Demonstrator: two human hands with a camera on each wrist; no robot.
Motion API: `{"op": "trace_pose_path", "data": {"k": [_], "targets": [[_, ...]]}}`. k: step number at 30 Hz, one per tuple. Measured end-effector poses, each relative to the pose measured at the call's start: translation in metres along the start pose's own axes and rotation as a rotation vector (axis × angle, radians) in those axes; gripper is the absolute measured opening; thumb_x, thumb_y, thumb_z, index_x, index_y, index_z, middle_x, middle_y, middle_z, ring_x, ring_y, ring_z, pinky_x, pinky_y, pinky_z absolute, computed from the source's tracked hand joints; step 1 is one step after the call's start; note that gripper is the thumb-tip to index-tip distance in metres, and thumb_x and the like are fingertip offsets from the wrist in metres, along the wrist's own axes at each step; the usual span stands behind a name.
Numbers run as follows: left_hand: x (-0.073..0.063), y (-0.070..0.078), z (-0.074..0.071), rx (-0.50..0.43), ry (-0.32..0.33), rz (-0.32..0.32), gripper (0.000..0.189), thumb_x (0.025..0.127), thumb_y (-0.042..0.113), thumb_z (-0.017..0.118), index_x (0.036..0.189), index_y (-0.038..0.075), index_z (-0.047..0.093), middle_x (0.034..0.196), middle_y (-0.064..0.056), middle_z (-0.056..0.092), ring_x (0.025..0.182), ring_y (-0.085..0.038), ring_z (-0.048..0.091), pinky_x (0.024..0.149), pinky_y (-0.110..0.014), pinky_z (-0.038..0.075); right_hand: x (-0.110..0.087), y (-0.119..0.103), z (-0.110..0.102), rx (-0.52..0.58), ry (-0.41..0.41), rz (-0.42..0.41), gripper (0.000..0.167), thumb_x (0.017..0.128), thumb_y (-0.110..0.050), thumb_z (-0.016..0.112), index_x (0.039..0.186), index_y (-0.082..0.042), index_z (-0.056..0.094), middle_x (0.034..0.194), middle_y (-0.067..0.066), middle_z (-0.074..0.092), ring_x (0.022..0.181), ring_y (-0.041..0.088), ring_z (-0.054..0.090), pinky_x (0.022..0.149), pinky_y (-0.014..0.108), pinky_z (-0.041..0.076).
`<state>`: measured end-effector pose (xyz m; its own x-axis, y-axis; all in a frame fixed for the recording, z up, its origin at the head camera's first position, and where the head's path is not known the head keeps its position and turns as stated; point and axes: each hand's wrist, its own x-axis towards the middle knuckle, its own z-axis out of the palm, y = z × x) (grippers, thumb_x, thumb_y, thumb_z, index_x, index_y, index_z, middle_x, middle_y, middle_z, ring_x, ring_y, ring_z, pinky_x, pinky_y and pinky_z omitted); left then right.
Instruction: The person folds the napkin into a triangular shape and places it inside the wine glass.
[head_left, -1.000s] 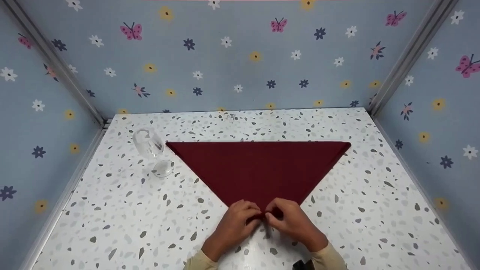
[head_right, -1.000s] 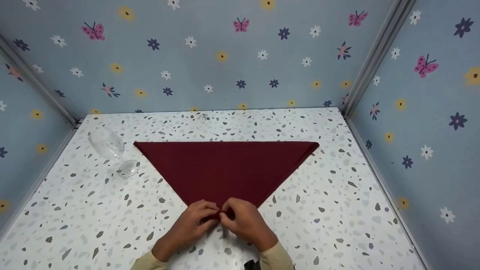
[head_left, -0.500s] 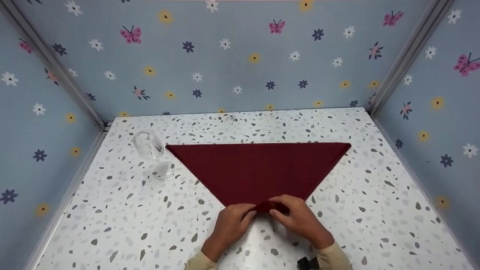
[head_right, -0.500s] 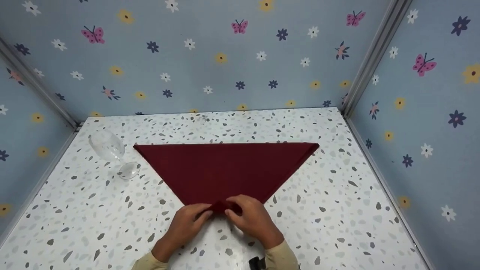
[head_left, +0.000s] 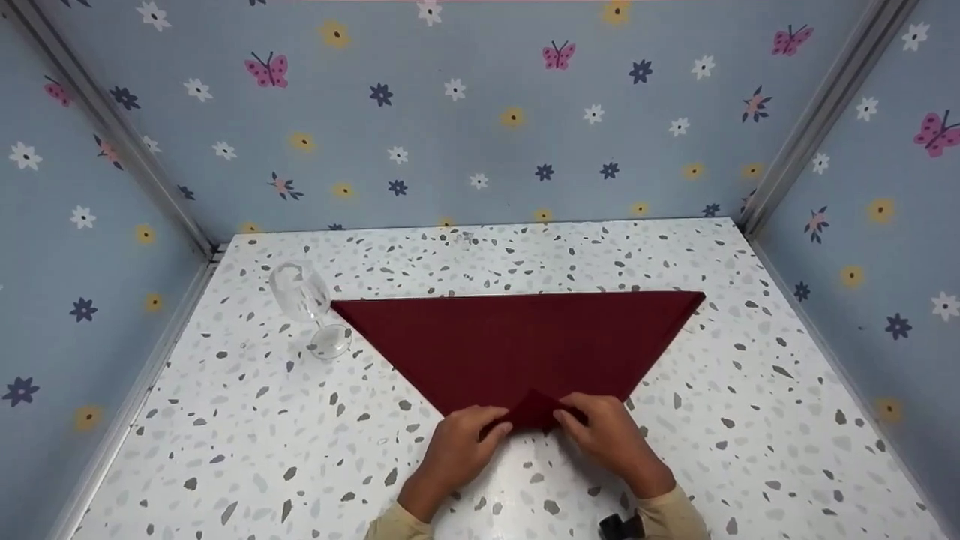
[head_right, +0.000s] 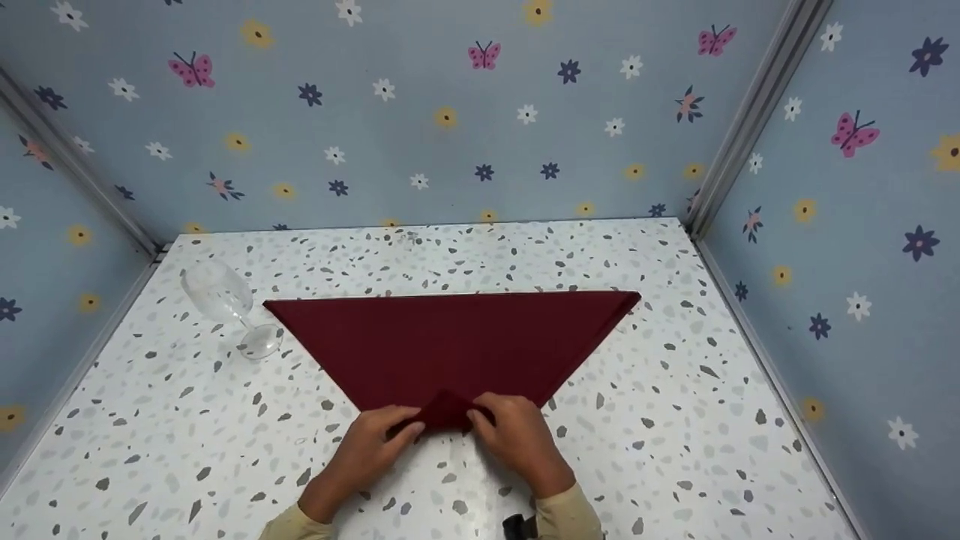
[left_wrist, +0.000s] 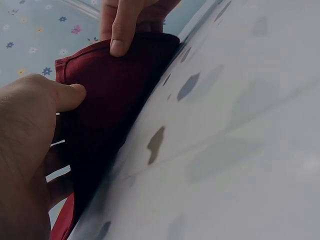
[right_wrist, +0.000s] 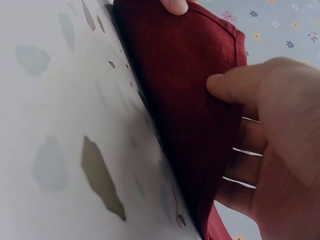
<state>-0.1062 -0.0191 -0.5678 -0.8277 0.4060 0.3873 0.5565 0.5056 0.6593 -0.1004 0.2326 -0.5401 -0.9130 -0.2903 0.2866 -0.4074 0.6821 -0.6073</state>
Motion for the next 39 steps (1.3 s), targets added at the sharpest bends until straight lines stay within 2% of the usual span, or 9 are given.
{"op": "trace_pose_path", "data": {"k": [5,11,15,19,26,30,33,36,39], "targets": [[0.0,-0.001,-0.002,0.0,0.024,-0.007,0.02,0.097,0.025,0.069,0.107,0.01,0.077,0.101,0.001,0.075,0.094,-0.014,0.071,0.079,-0.034,0.058,-0.001,0.0,-0.001,0.017,0.016,0.014,0.007,0.093,-0.016,0.074,0.097,-0.012,0.076,0.089,-0.006,0.073,0.08,0.006,0.067,0.07,0.03,0.056],[-0.001,-0.004,-0.001,-0.001,0.056,-0.034,0.021,0.096,0.023,0.07,0.109,0.008,0.077,0.103,-0.001,0.075,0.096,-0.016,0.071,0.081,-0.036,0.058,-0.004,0.003,-0.006,-0.015,-0.031,0.092,0.015,0.092,-0.016,0.072,0.103,-0.006,0.075,0.099,0.004,0.074,0.094,0.018,0.07,0.082,0.04,0.057],[0.0,-0.002,0.001,-0.017,0.074,-0.07,0.022,0.095,0.021,0.07,0.111,0.006,0.076,0.108,-0.003,0.075,0.101,-0.019,0.07,0.085,-0.038,0.057,-0.004,0.005,-0.01,-0.069,-0.029,0.168,0.01,0.088,-0.012,0.072,0.097,-0.01,0.076,0.095,-0.001,0.073,0.09,0.017,0.069,0.079,0.04,0.056],[0.002,-0.001,0.001,-0.018,0.095,-0.079,0.023,0.095,0.021,0.071,0.114,0.008,0.075,0.11,-0.001,0.074,0.104,-0.018,0.069,0.087,-0.038,0.056,-0.003,0.006,-0.009,-0.085,0.005,0.223,0.008,0.087,-0.012,0.073,0.094,-0.012,0.076,0.093,-0.002,0.072,0.087,0.017,0.068,0.078,0.039,0.056],[0.002,-0.004,-0.004,-0.008,0.122,-0.074,0.033,0.091,0.012,0.075,0.123,0.012,0.071,0.099,-0.002,0.074,0.092,-0.012,0.068,0.077,-0.036,0.057,0.0,0.006,0.002,-0.105,0.044,0.224,0.011,0.088,-0.012,0.076,0.098,-0.01,0.075,0.095,0.001,0.073,0.09,0.02,0.069,0.08,0.04,0.055],[0.002,-0.005,-0.005,-0.013,0.108,-0.065,0.04,0.091,0.009,0.074,0.13,0.016,0.068,0.11,-0.001,0.073,0.099,-0.011,0.067,0.084,-0.035,0.056,0.002,0.007,0.005,-0.08,0.056,0.241,0.013,0.088,-0.01,0.076,0.1,-0.012,0.074,0.095,0.001,0.072,0.087,0.016,0.067,0.077,0.038,0.055],[0.002,-0.005,-0.004,0.001,0.105,-0.047,0.03,0.091,0.008,0.073,0.119,0.018,0.075,0.105,0.004,0.073,0.095,-0.009,0.067,0.082,-0.032,0.056,0.001,0.009,0.003,-0.046,0.054,0.253,0.015,0.087,-0.006,0.075,0.099,-0.013,0.07,0.091,0.0,0.069,0.081,0.013,0.063,0.073,0.035,0.053],[0.002,-0.005,-0.002,0.034,0.116,-0.037,0.02,0.089,0.007,0.074,0.104,0.019,0.079,0.091,0.008,0.071,0.084,-0.007,0.066,0.073,-0.03,0.055,-0.001,0.011,-0.001,-0.011,0.042,0.246,0.019,0.085,-0.001,0.073,0.095,-0.015,0.063,0.083,-0.003,0.064,0.071,0.011,0.056,0.066,0.032,0.049],[0.001,-0.004,-0.001,0.079,0.123,-0.033,0.016,0.088,0.007,0.075,0.099,0.018,0.079,0.088,0.008,0.07,0.081,-0.009,0.065,0.071,-0.031,0.055,-0.004,0.015,-0.006,-0.004,0.04,0.224,0.024,0.082,0.002,0.07,0.089,-0.017,0.057,0.075,-0.005,0.058,0.064,0.01,0.05,0.061,0.03,0.045]]}}
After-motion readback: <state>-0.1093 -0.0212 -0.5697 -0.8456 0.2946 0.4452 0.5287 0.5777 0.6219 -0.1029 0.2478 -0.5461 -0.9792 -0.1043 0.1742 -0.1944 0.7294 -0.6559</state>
